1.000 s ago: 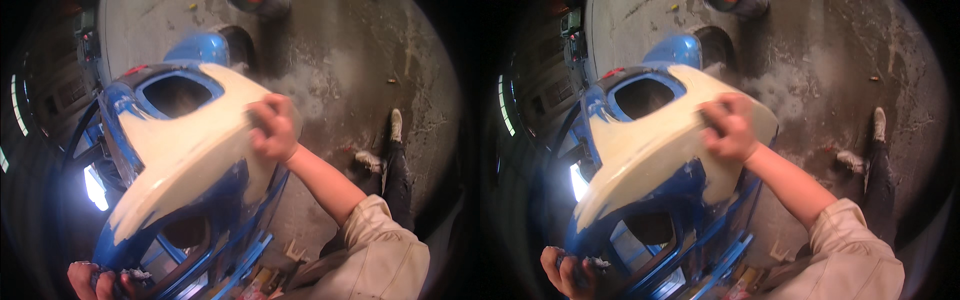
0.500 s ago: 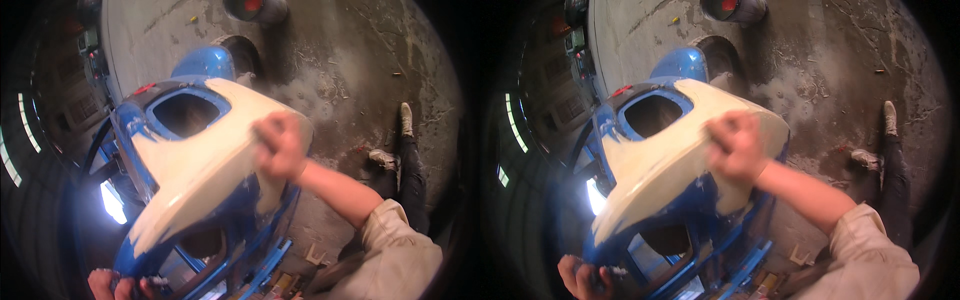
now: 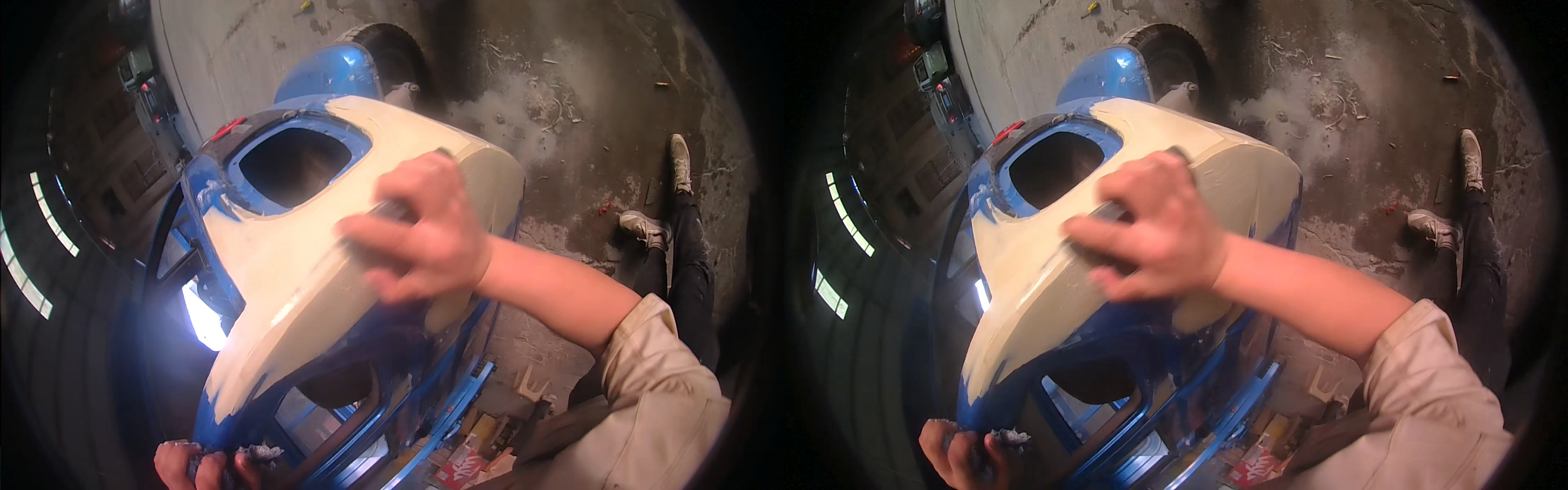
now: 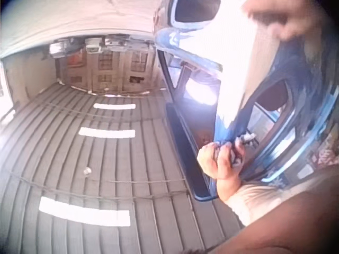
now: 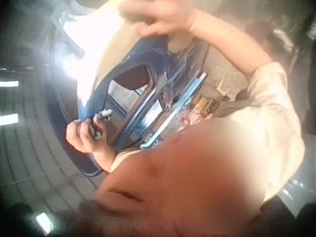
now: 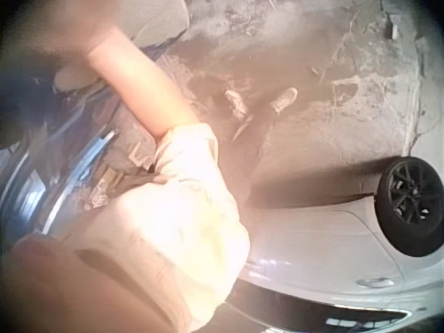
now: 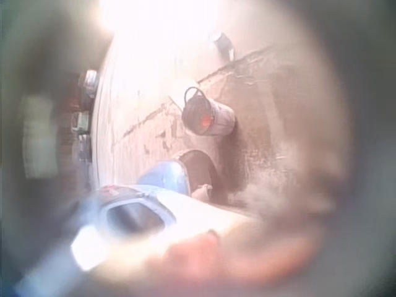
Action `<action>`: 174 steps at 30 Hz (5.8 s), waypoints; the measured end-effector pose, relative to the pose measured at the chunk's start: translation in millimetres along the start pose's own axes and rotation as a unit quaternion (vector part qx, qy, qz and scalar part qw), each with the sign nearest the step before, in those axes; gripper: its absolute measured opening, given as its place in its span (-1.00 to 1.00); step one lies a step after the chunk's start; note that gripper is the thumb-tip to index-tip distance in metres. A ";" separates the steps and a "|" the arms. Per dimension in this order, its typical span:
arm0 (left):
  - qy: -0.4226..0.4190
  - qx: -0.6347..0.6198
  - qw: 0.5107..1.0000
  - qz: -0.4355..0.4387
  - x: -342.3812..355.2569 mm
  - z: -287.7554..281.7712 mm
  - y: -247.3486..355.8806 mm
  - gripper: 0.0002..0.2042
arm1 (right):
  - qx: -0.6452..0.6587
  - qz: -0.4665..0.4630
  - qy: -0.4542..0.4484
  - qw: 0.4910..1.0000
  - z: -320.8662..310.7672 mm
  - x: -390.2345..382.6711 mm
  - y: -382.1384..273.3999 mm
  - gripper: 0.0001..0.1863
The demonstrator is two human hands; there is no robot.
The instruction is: The person sands the front fender of a blue three-wheeled vehicle using a sanding block and a cloth. They repeatedly dip the sanding block into a bucket of water and wipe the surface while working on the curved fender area.
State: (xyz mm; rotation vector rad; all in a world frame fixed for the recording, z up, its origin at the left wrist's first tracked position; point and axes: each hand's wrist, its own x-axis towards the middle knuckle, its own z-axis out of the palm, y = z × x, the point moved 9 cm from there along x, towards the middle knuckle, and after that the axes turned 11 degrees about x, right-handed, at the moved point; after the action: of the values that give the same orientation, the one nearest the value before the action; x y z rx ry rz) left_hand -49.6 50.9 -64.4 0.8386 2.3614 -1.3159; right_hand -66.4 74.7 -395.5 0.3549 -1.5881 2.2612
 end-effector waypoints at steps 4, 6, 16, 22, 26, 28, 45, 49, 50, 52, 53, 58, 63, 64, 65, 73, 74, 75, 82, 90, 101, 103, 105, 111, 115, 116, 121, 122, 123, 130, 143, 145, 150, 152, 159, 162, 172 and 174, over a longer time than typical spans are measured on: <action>-0.002 -0.010 1.000 0.009 -6.3 -10.6 -4.9 -0.80 | -0.093 0.172 0.077 0.978 -33.3 -47.6 65.1 -0.50; -0.008 -0.013 1.000 -0.001 -4.5 -11.3 -7.4 -0.79 | -0.103 0.144 0.076 0.981 -18.0 -36.1 48.0 -0.51; -0.020 -0.019 1.000 0.010 11.6 -3.0 1.3 -0.76 | -0.093 0.192 0.079 0.974 -35.7 -48.4 84.0 -0.56; -0.029 -0.022 0.999 -0.015 14.0 0.9 -7.2 -0.75 | 0.010 -0.004 0.005 1.000 -10.8 3.5 11.8 -0.55; -0.009 -0.026 1.000 0.007 5.2 -1.9 -3.3 -0.75 | -0.134 0.178 0.047 0.974 -36.7 -22.9 74.4 -0.52; -0.006 -0.019 1.000 -0.014 6.3 -3.7 -11.0 -0.75 | -0.087 0.076 0.037 0.993 -20.5 11.0 27.2 -0.48; -0.006 0.026 0.999 0.038 28.6 -4.8 -9.8 -0.55 | -0.050 0.189 0.082 0.977 -18.6 -4.3 62.9 -0.50; -0.004 0.032 0.999 0.037 28.7 0.1 4.4 -0.59 | -0.112 0.099 0.048 0.988 -11.4 7.3 33.5 -0.48; 0.008 0.032 0.999 0.039 29.7 1.9 7.9 -0.62 | -0.064 0.067 0.028 0.995 -2.8 17.8 17.9 -0.48; -0.022 0.033 0.999 0.036 28.1 10.1 16.0 -0.62 | -0.009 0.051 0.015 0.999 -3.1 20.5 14.1 -0.43; -0.050 0.040 0.998 0.027 26.5 15.7 15.8 -0.60 | -0.008 0.059 0.022 0.998 -8.1 13.2 18.6 -0.43; -0.026 0.041 0.998 0.046 21.5 14.3 21.5 -0.59 | -0.105 0.201 0.081 0.971 -35.7 -9.4 62.5 -0.48; -0.032 0.102 0.991 0.076 26.7 31.9 38.1 -0.66 | -0.006 0.044 0.019 0.999 -2.8 1.9 32.7 -0.42; -0.041 0.108 0.991 0.064 28.9 35.2 38.5 -0.67 | -0.013 0.053 -0.015 0.998 9.0 -5.1 37.2 -0.41; -0.036 0.104 0.993 0.052 32.0 32.4 36.5 -0.69 | -0.020 0.095 0.003 0.995 2.3 -16.1 50.7 -0.43; 0.022 0.004 0.999 0.036 71.6 35.7 38.7 -0.82 | -0.074 0.176 0.050 0.980 -11.0 -57.2 77.5 -0.50; 0.043 0.004 0.998 0.045 76.2 39.3 44.3 -0.83 | -0.070 0.148 0.076 0.984 -13.2 -53.7 72.0 -0.50; 0.023 0.010 0.998 0.050 80.7 50.3 48.6 -0.83 | -0.078 0.148 0.071 0.983 -12.5 -50.9 69.0 -0.51; 0.068 -0.025 0.993 0.099 176.6 108.8 134.6 -0.92 | -0.070 0.148 0.116 0.980 -6.9 -52.1 67.0 -0.48; 0.052 -0.073 0.995 -0.037 100.0 59.5 58.8 -0.81 | -0.062 0.162 0.084 0.981 -20.9 -54.6 84.8 -0.50; 0.031 -0.037 0.992 -0.119 -21.3 2.3 -45.0 -0.73 | -0.018 -0.034 0.004 0.999 14.7 41.7 -41.4 -0.51; 0.028 -0.019 0.988 -0.149 -20.0 3.4 -47.5 -0.74 | -0.046 -0.019 0.033 0.998 -4.1 32.1 -15.8 -0.52; 0.017 0.016 0.992 -0.121 -18.2 0.6 -39.8 -0.69 | -0.013 0.194 0.137 0.971 -31.2 6.0 45.6 -0.50; 0.006 0.010 0.995 -0.098 -8.1 -4.1 -32.2 -0.75 | -0.057 0.052 -0.019 0.997 9.4 -0.5 13.3 -0.47; 0.023 -0.024 0.995 -0.097 -2.1 -10.6 -35.6 -0.78 | -0.021 0.108 0.043 0.993 -8.7 -30.6 54.5 -0.50; 0.016 -0.024 0.996 -0.086 -1.8 -11.1 -34.8 -0.77 | 0.001 0.204 0.106 0.973 -18.1 -43.7 76.9 -0.51; -0.002 -0.006 0.997 -0.070 0.8 -9.0 -31.8 -0.75 | -0.062 0.052 0.007 0.997 2.4 -4.2 22.9 -0.47; -0.009 -0.006 0.997 -0.072 3.3 -6.6 -30.4 -0.75 | -0.040 0.033 -0.024 0.998 7.5 5.6 9.6 -0.48; -0.015 -0.007 0.997 -0.079 4.1 -5.0 -30.2 -0.75 | -0.022 0.025 -0.011 0.999 2.8 3.8 9.8 -0.48; -0.005 -0.030 0.996 -0.082 7.9 -8.1 -30.8 -0.75 | -0.050 0.208 0.117 0.970 -28.5 -41.7 83.4 -0.51; 0.002 -0.021 0.993 -0.116 12.2 -7.8 -27.2 -0.74 | -0.074 0.110 0.068 0.989 -15.8 -15.4 43.2 -0.50; -0.004 -0.014 0.993 -0.115 18.3 -4.0 -23.9 -0.73 | -0.016 0.044 0.051 0.998 -20.1 -13.2 38.8 -0.51; -0.010 -0.028 0.992 -0.121 24.7 1.6 -25.6 -0.73 | -0.045 0.259 0.163 0.951 -41.0 -77.5 125.1 -0.51; -0.009 -0.026 0.992 -0.125 23.0 3.3 -23.5 -0.73 | -0.017 0.278 0.179 0.944 -27.8 -73.7 112.8 -0.53; -0.004 -0.002 0.993 -0.119 13.5 -0.4 -20.1 -0.73 | -0.034 0.124 0.090 0.988 -16.8 -52.5 78.2 -0.49; 0.000 -0.019 0.993 -0.114 9.2 1.8 -22.1 -0.73 | -0.011 0.270 0.192 0.944 -35.7 -79.3 119.7 -0.51; -0.008 -0.013 0.992 -0.129 12.5 -1.2 -24.6 -0.73 | 0.005 0.295 0.213 0.931 -57.8 -81.3 146.4 -0.58; -0.011 0.002 0.994 -0.113 14.2 -0.3 -23.1 -0.73 | 0.112 0.339 0.263 0.896 -46.9 -77.8 130.6 -0.59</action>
State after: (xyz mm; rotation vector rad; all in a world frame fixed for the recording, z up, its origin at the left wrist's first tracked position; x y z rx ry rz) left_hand -75.1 46.5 -56.3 0.5670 2.4956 -1.4068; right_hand -51.2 67.5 -553.8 -0.8308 -1.2698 2.7019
